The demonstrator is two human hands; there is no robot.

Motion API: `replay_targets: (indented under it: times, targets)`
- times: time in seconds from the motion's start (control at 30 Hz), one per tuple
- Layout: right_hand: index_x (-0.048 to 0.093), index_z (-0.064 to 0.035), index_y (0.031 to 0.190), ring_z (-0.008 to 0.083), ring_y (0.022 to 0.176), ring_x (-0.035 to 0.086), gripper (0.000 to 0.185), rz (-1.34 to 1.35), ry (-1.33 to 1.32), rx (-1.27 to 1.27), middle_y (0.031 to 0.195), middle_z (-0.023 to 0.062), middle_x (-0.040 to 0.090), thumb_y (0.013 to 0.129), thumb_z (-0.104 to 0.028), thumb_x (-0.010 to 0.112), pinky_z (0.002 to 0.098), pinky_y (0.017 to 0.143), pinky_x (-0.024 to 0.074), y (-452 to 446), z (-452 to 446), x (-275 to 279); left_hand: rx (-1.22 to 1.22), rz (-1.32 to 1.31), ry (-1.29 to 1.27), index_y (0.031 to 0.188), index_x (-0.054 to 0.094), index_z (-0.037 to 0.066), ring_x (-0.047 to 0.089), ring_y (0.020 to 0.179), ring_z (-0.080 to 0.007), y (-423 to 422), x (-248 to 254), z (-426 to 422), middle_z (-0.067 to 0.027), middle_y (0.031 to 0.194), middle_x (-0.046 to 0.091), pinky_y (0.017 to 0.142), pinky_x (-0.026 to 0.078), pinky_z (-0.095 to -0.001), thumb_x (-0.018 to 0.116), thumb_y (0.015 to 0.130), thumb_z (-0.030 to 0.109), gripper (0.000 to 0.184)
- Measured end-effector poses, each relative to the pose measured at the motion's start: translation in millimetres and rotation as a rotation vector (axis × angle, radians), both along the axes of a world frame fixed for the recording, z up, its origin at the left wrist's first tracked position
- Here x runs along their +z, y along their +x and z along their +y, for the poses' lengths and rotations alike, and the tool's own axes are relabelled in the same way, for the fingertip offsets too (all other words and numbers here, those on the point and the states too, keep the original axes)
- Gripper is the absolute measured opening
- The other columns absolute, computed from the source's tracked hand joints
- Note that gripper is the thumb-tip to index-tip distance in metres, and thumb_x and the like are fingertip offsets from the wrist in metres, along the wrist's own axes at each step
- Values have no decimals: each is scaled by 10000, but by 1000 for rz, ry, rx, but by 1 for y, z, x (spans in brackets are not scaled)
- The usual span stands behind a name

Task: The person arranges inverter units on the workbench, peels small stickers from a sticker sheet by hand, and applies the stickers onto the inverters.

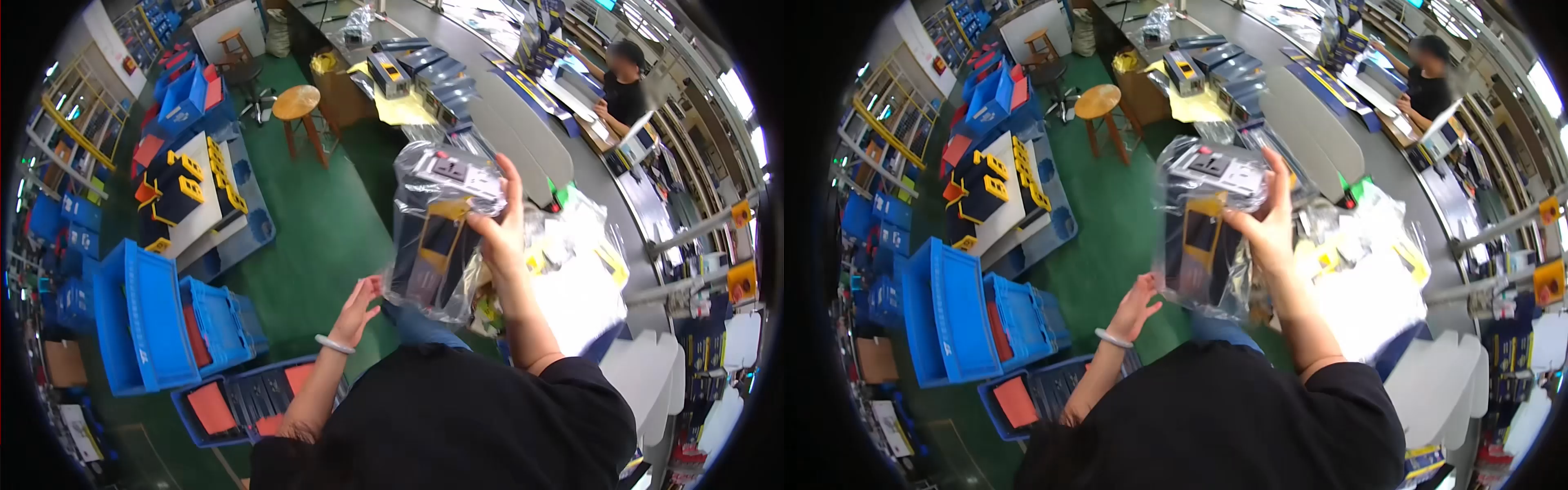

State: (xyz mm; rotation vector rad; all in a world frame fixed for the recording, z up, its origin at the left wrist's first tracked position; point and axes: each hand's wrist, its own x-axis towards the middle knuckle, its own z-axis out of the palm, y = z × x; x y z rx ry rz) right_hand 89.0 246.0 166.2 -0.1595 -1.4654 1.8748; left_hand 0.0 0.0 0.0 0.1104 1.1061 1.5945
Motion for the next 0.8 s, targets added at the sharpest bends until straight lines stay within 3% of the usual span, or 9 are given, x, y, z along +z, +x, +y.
replay_targets:
  times: [0.07, 0.1, 0.17, 0.2, 0.3, 0.43, 0.53, 0.63, 0.8]
  targets:
    - [229, -95, 1495, 218, 1061, 598, 996, -46, 57, 54, 1146, 106, 562, 646, 33, 733, 352, 933, 489, -13, 6, -5, 164, 201, 106, 1552, 81, 117, 90, 1492, -274, -5, 8, 13, -72, 1610, 129, 1177, 87, -483, 648, 815, 646, 1070]
    - [228, -101, 1498, 207, 1066, 590, 999, -22, -36, 89, 1142, 99, 561, 654, 24, 749, 339, 930, 482, -103, 19, -33, 172, 303, 48, 1551, 92, 126, 101, 1489, -266, -95, 12, 11, -89, 1603, 142, 1176, 93, -472, 688, 811, 583, 1055]
    - [226, -91, 1498, 198, 1080, 581, 1006, -57, -67, 171, 1141, 93, 561, 658, 12, 768, 333, 944, 469, -153, 48, -33, 230, 436, 212, 1549, 113, 145, 123, 1483, -252, -150, -1, 61, -123, 1587, 168, 1175, 105, -449, 766, 801, 457, 1041]
    - [228, -82, 1494, 197, 1080, 580, 1003, -37, -61, 189, 1142, 93, 560, 658, 7, 774, 331, 946, 466, -187, 62, -30, 216, 521, 273, 1549, 96, 92, 122, 1479, -264, -184, 12, 86, -152, 1583, 157, 1182, 100, -417, 807, 765, 374, 1095]
    - [268, -61, 1462, 188, 1040, 587, 942, -59, -157, 238, 1119, 96, 565, 675, -7, 783, 318, 917, 466, -271, 89, -32, 51, 727, 302, 1538, 75, 16, 113, 1479, -262, -262, 22, 121, -148, 1586, 155, 1184, 95, -389, 812, 755, 351, 1126]
    - [299, -35, 1440, 177, 953, 597, 892, -74, -152, 217, 1063, 106, 586, 691, -42, 783, 312, 869, 484, -380, 127, -50, 83, 638, 181, 1525, 83, -30, 156, 1468, -262, -342, 55, 148, -161, 1572, 199, 1182, 130, -372, 800, 769, 365, 1114]
    - [284, -7, 1438, 188, 950, 608, 887, -126, -155, 179, 1035, 126, 601, 702, -53, 777, 317, 859, 499, -453, 156, -64, 188, 591, 185, 1542, 66, 29, 190, 1460, -295, -404, 38, 164, -193, 1561, 215, 1180, 145, -394, 796, 780, 388, 1115]
    - [293, -61, 1449, 203, 1022, 594, 825, -143, -253, 147, 1117, 140, 602, 745, -16, 721, 336, 929, 466, -521, 186, -68, 138, 525, 126, 1550, 55, 66, 199, 1458, -314, -473, 37, 182, -226, 1554, 213, 1176, 149, -407, 777, 802, 415, 1097]
    - [270, -41, 1440, 210, 963, 625, 882, -99, -362, 92, 1095, 151, 596, 720, -51, 779, 344, 828, 528, -639, 235, -90, 18, 521, 97, 1543, 111, 43, 218, 1452, -297, -619, 15, 232, -213, 1544, 243, 1158, 196, -393, 769, 821, 392, 1037]
